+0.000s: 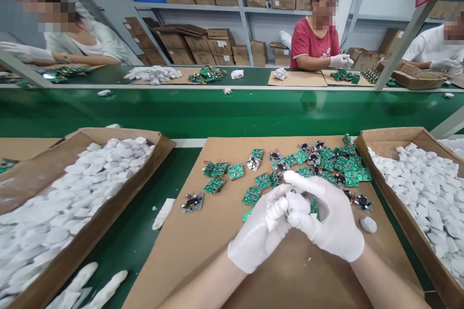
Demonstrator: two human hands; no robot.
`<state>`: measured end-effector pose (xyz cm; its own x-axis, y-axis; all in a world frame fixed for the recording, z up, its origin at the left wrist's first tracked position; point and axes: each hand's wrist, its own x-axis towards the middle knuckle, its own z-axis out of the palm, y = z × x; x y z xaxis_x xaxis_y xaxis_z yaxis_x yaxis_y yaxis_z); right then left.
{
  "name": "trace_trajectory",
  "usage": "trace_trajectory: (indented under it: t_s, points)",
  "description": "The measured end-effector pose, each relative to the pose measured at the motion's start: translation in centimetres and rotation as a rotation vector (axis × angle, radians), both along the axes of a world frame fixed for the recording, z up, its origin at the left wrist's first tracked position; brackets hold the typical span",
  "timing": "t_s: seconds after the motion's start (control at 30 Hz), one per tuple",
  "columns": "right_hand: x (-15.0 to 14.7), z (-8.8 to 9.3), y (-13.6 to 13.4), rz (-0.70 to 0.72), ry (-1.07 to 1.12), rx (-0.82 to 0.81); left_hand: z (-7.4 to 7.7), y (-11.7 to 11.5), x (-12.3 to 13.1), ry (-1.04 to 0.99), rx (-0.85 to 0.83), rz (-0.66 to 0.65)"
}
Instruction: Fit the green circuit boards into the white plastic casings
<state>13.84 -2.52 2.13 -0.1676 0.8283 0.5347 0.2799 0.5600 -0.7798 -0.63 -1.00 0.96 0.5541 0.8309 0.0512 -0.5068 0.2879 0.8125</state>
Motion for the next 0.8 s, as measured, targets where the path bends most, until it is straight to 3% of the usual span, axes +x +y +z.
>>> trace_trajectory:
  t_s: [0.2,0.4,0.57,0.67,0.8]
  points:
    - [0.2,0.4,0.6,0.155,0.076,-0.049,0.1,0.0,-0.1,0.005,-0.077,0.021]
    - [0.3,0.3,0.3,0.019,0.055,-0.109,-0.2,0.0,0.0,-0.059,-0.051,-0.020]
    - [0.6,0.5,0.8,0.175,0.008,-0.026,-0.5,0.3,-0.5,-0.146,-0.164,0.003]
    - [0.8,0.6,1.0,0.054,-0.085,0.016,-0.5,0.6,-0.9,-0.157,-0.164,0.018]
    - [0.7,0.6,1.0,-0.018,-0.163,0.185,-0.2,0.7,-1.3,-0.079,-0.008,-0.019]
